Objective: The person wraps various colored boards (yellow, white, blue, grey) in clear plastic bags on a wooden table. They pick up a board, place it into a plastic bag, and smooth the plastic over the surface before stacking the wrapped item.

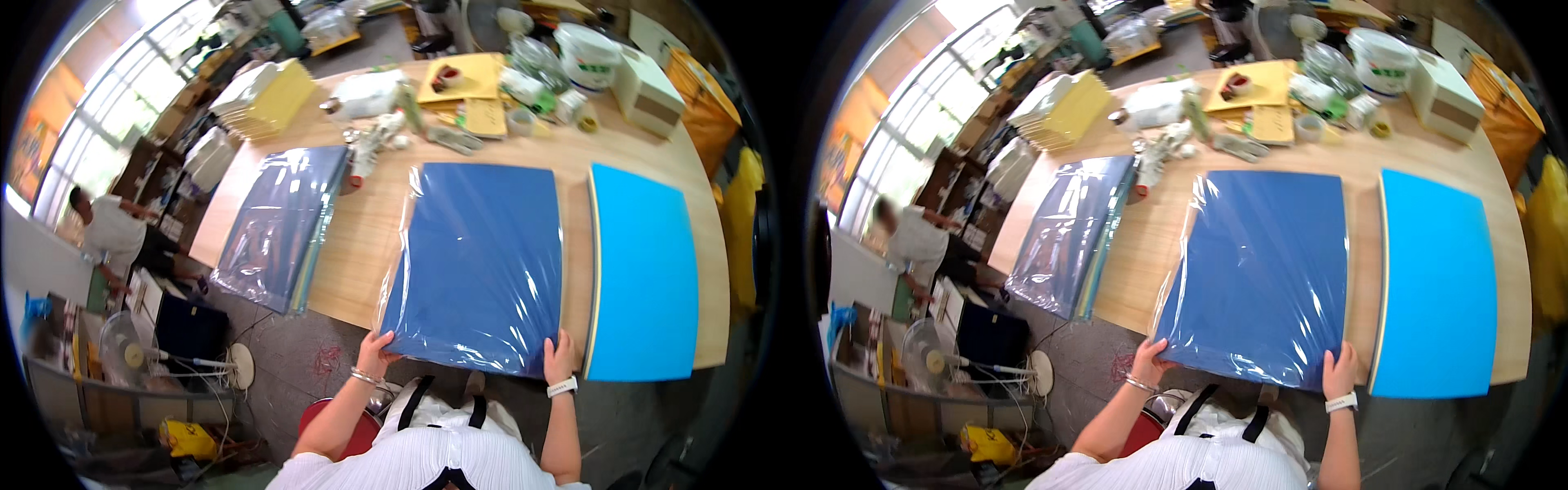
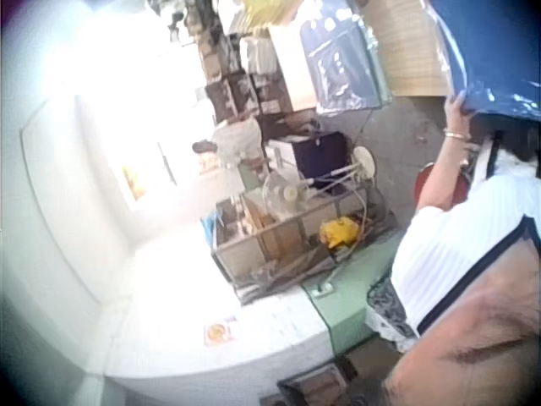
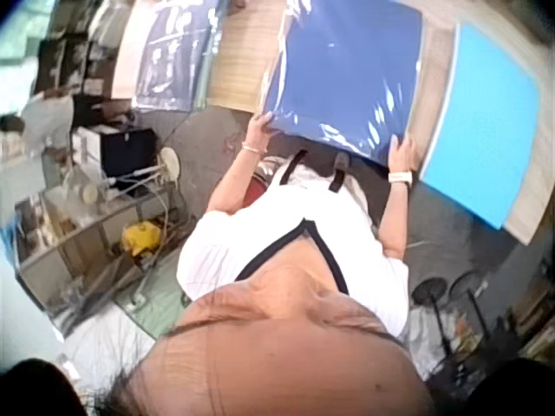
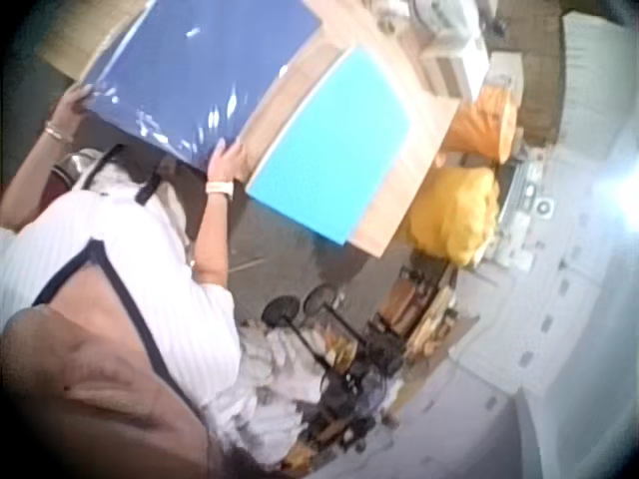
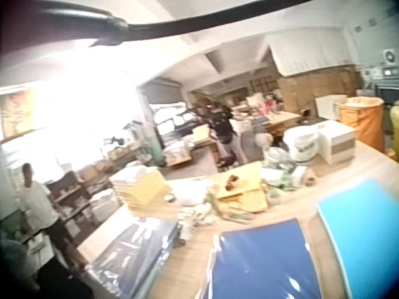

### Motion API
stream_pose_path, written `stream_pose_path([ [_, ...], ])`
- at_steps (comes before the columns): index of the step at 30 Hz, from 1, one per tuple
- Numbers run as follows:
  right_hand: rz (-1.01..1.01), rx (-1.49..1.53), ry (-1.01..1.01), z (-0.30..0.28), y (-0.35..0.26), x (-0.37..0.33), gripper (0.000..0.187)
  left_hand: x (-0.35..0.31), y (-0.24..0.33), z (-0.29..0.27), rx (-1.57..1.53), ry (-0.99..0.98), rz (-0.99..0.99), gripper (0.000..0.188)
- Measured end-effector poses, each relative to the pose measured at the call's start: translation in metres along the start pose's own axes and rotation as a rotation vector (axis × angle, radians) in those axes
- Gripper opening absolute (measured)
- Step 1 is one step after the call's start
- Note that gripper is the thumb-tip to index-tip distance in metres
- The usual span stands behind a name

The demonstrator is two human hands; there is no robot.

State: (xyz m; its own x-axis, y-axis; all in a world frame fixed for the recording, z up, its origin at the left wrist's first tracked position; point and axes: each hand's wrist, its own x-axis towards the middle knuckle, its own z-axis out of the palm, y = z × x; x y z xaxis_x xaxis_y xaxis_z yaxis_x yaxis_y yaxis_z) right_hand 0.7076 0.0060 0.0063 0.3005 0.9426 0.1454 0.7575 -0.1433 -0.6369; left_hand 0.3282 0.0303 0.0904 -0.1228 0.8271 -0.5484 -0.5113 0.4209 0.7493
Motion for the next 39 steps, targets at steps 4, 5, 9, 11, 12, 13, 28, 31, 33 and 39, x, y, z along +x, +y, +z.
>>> stream_pose_path([
  [4,0.517,1.029,-0.491,0.05,0.029,0.03,0.043,-0.02,0.095,0.023,-0.017,-0.076,0.1,0.021],
  [5,0.653,1.155,-0.581,0.059,0.025,0.037,0.043,-0.022,0.115,0.025,0.018,-0.087,0.126,0.022],
  [9,0.533,1.158,-0.359,0.096,-0.054,0.04,0.042,-0.034,0.175,0.016,0.219,-0.153,0.182,0.025],
  [11,0.314,0.948,-0.076,0.104,-0.087,0.022,0.04,-0.039,0.196,0.015,0.233,-0.189,0.203,0.028],
  [12,0.281,1.01,-0.036,0.091,-0.13,0.018,0.04,-0.037,0.207,-0.003,0.275,-0.207,0.233,0.028],
  [13,0.232,1.09,-0.074,0.092,-0.149,0.015,0.041,-0.032,0.215,-0.023,0.221,-0.229,0.279,0.026],
  [28,0.143,0.645,-0.219,0.341,-0.488,0.063,0.054,0.202,0.406,-0.528,0.457,0.047,0.284,0.035],
  [31,-0.036,0.425,-0.352,0.345,-0.515,0.069,0.057,0.261,0.399,-0.636,0.97,0.186,0.256,0.047],
  [33,0.058,0.254,-0.453,0.335,-0.52,0.068,0.056,0.25,0.382,-0.571,1.704,0.594,0.658,0.058],
  [39,0.031,0.06,-0.478,0.324,-0.527,0.071,0.058,0.238,0.368,-0.415,2.156,0.633,0.394,0.06],
])
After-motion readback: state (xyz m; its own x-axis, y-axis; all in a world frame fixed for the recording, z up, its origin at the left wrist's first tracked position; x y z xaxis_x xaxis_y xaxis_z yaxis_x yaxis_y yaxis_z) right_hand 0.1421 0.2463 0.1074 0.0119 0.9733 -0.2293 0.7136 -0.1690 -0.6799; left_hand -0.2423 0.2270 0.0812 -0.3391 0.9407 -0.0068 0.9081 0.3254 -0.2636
